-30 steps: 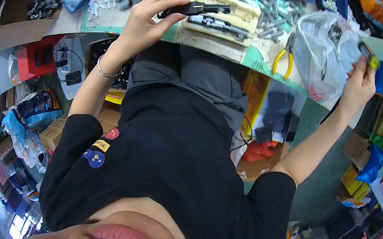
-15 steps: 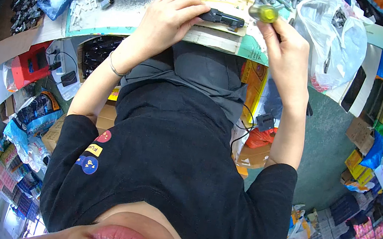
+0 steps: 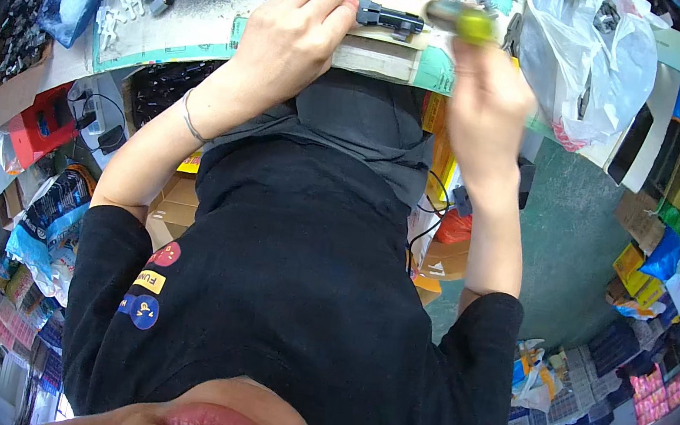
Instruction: Assembling small electrical or plastic components using a wooden jig and pliers.
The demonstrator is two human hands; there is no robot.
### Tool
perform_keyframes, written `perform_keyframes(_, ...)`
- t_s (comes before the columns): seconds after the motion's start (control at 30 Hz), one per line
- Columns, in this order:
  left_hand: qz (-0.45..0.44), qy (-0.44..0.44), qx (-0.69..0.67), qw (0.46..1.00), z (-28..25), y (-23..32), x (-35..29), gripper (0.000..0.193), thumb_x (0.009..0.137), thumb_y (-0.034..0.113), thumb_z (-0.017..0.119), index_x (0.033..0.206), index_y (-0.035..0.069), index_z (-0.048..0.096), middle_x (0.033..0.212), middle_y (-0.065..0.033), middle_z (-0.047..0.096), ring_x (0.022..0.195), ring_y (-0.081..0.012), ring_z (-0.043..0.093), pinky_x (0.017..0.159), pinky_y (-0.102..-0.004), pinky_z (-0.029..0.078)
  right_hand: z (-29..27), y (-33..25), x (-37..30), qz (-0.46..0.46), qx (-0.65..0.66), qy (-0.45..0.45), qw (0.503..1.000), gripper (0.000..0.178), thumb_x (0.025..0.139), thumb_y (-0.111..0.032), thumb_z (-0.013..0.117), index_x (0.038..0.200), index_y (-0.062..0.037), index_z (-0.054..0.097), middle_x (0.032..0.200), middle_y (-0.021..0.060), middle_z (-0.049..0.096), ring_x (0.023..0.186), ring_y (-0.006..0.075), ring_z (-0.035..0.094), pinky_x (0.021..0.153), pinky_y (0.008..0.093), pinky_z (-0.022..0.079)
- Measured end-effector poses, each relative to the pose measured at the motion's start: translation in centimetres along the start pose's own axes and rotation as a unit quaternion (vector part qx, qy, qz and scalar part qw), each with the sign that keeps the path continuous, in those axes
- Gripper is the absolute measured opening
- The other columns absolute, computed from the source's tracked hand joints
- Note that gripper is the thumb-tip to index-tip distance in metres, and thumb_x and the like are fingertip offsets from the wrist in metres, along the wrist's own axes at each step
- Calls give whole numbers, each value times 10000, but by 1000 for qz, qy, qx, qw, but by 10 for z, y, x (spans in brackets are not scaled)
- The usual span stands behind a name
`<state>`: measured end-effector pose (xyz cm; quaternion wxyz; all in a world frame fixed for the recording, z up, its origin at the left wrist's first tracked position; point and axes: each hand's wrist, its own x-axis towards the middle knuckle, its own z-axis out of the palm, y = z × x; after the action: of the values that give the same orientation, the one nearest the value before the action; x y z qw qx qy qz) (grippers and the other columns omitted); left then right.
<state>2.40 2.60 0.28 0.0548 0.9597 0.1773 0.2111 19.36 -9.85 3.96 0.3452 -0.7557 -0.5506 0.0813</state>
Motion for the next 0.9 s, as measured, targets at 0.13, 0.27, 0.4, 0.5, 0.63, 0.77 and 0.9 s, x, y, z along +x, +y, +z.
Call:
perform_keyframes(0.13,-3,22,-6,1000,4,-3,-4,214,723,69,604,925,-5,608,931,-103,623,829,-218,604,706,-315,506,-4,0,10,32,-31,-75,996,193,906,-178,530,982,-20,611,716,177,597,630,331,579,560,365,442)
perform_keyframes(0.27,25,53,15,998,1,-1,-3,240,735,105,621,948,-5,620,979,-122,631,893,-235,613,739,-318,512,9,-14,4,-70,14,-24,997,218,898,-173,553,1036,-18,620,699,154,603,597,277,585,570,334,467)
perform_keyframes(0.4,24,64,13,998,5,-3,-6,241,738,114,625,947,-6,624,987,-125,632,909,-241,614,747,-319,514,5,-13,5,-62,-18,-52,997,177,900,-140,550,987,5,603,691,138,589,584,222,563,558,309,444)
perform_keyframes(0.5,21,78,14,997,8,-2,-9,234,740,124,629,939,2,629,983,-120,633,907,-240,614,747,-318,514,6,-9,0,-17,92,44,995,180,910,-156,543,906,14,602,641,131,546,555,182,514,530,305,407)
perform_keyframes(0.63,8,77,-7,997,5,-3,-6,215,736,121,636,923,16,631,980,-99,635,888,-232,613,732,-323,515,-2,2,3,35,-19,-50,998,180,910,-169,528,921,-9,608,673,159,590,570,315,564,523,370,424)
perform_keyframes(0.77,-13,61,-43,997,3,0,-4,205,729,130,653,901,21,625,1016,-70,624,849,-214,608,692,-305,504,13,12,-3,-52,-74,-31,995,200,929,-188,516,890,-4,584,600,100,479,543,117,436,497,293,372)
perform_keyframes(0.9,-43,127,-19,991,0,8,-7,206,711,107,647,899,27,624,1087,-53,599,795,-197,596,648,-281,486,-4,-9,22,23,-46,-75,996,226,936,-202,507,889,3,588,608,62,504,545,103,428,500,270,367)
